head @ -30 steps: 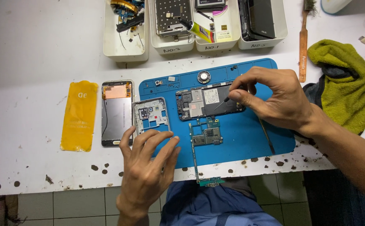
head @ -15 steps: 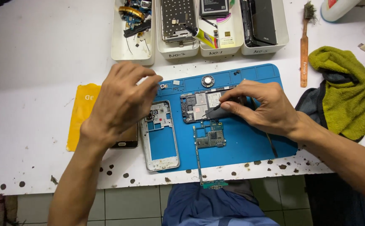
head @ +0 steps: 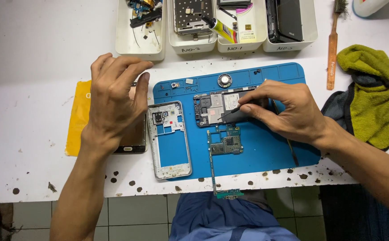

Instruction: Disassembling and reassembling internal components of a mobile phone on a repair mat

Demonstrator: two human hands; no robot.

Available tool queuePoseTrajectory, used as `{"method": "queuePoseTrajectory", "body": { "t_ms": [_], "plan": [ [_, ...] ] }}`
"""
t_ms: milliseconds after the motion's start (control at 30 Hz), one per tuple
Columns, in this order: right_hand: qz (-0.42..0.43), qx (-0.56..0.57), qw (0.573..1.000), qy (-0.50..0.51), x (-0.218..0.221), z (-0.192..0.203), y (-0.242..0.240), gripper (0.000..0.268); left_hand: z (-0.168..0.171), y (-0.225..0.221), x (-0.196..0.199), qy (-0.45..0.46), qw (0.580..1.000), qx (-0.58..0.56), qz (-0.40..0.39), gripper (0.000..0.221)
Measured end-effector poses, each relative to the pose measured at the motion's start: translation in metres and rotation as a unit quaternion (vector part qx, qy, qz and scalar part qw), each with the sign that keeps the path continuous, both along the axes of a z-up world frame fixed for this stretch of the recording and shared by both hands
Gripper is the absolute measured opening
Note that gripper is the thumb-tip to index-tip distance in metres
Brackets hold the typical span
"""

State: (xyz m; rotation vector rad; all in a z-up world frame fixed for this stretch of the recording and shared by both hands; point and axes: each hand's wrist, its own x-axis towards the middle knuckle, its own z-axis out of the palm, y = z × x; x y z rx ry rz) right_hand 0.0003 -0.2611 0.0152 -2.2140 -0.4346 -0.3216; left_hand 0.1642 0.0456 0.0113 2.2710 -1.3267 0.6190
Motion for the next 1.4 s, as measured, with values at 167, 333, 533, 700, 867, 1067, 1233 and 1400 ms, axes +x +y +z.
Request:
{"method": "queuePoseTrajectory", "body": {
  "t_ms": [167, 333, 533, 700, 867, 1067, 1233, 1400],
  "plan": [
    [-0.032, 0.019, 0.999, 0.019, 0.001, 0.002, -0.002, 0.018, 0.001, -0.001, 0.001, 0.008, 1.0, -0.003, -0.008, 0.02],
    [-0.05, 0.016, 0.999, 0.011, 0.015, 0.01, 0.007, 0.014, -0.001, -0.006, 0.0, 0.009, 1.0, 0.015, -0.013, 0.022],
    [-0.038, -0.035, 0.998, -0.047, 0.042, 0.01, 0.017, 0.013, -0.011, -0.014, -0.007, 0.002, 0.999, 0.031, -0.026, 0.023],
    [-0.028, -0.049, 0.997, -0.061, 0.054, -0.002, 0.024, 0.014, -0.014, -0.018, -0.013, -0.005, 0.999, 0.045, -0.007, 0.039],
    [-0.029, -0.061, 0.995, -0.071, 0.056, -0.007, 0.028, 0.015, -0.02, -0.02, -0.016, 0.015, 0.998, 0.068, -0.011, 0.04],
    [-0.031, -0.068, 0.994, -0.078, 0.056, -0.009, 0.031, 0.017, -0.027, -0.023, -0.016, 0.02, 0.994, 0.104, -0.029, 0.041],
    [-0.026, -0.07, 0.994, -0.081, 0.054, -0.012, 0.031, 0.018, -0.027, -0.023, -0.016, 0.027, 0.99, 0.131, -0.037, 0.045],
    [-0.028, -0.054, 0.996, -0.068, 0.052, -0.008, 0.032, 0.016, -0.026, -0.024, -0.015, 0.041, 0.988, 0.144, -0.048, 0.041]
  ]
}}
